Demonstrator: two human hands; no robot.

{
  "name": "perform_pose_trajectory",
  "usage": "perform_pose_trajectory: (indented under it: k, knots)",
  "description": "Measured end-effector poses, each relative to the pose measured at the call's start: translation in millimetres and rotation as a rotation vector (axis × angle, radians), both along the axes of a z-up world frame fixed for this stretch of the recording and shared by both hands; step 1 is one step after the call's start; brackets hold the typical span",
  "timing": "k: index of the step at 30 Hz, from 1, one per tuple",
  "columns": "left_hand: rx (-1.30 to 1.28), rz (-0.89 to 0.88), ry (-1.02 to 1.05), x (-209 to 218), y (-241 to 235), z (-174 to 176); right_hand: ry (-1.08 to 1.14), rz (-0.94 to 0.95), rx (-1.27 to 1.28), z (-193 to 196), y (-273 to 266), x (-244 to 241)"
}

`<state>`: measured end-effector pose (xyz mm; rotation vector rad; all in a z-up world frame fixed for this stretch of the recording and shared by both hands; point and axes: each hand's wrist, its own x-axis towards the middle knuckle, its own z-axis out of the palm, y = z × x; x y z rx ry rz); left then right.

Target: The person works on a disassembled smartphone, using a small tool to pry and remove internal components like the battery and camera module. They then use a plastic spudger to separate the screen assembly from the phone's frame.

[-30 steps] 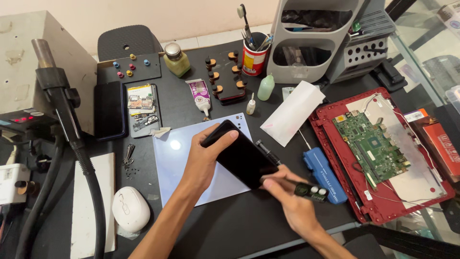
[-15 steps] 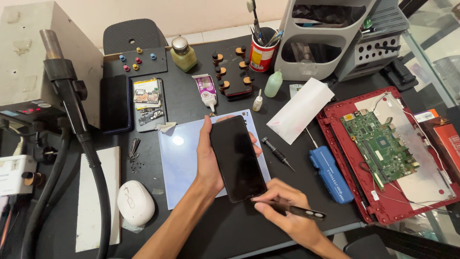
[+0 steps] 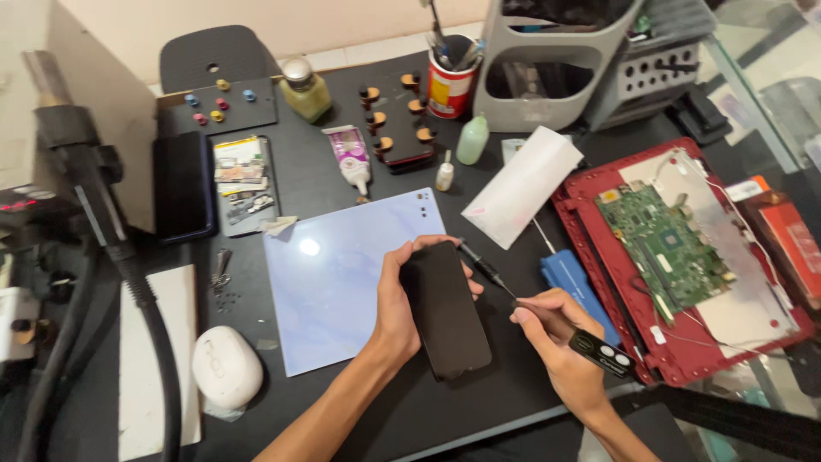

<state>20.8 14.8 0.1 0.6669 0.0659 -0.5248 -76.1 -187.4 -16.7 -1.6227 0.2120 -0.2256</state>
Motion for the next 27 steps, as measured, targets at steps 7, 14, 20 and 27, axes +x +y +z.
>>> perform_pose_trajectory:
  k: [7,14,20,27]
  knots:
    - [0.271,0.071,-0.449,-26.1,-20.7,4.8,-0.147,0.065,-0.064,-5.6,2.5,5.9]
    - [0.371,0.059,-0.628,-30.1,-13.5,9.1,-0.242,0.102,0.053,0.0,12.0,14.8]
    - [0.426,0.070,-0.665,-30.3,-11.7,10.6,-0.288,0.149,0.039,5.8,14.0,21.7]
    - [0.459,0.065,-0.707,-30.1,-10.6,10.4,-0.278,0.138,-0.009,7.8,13.7,21.0]
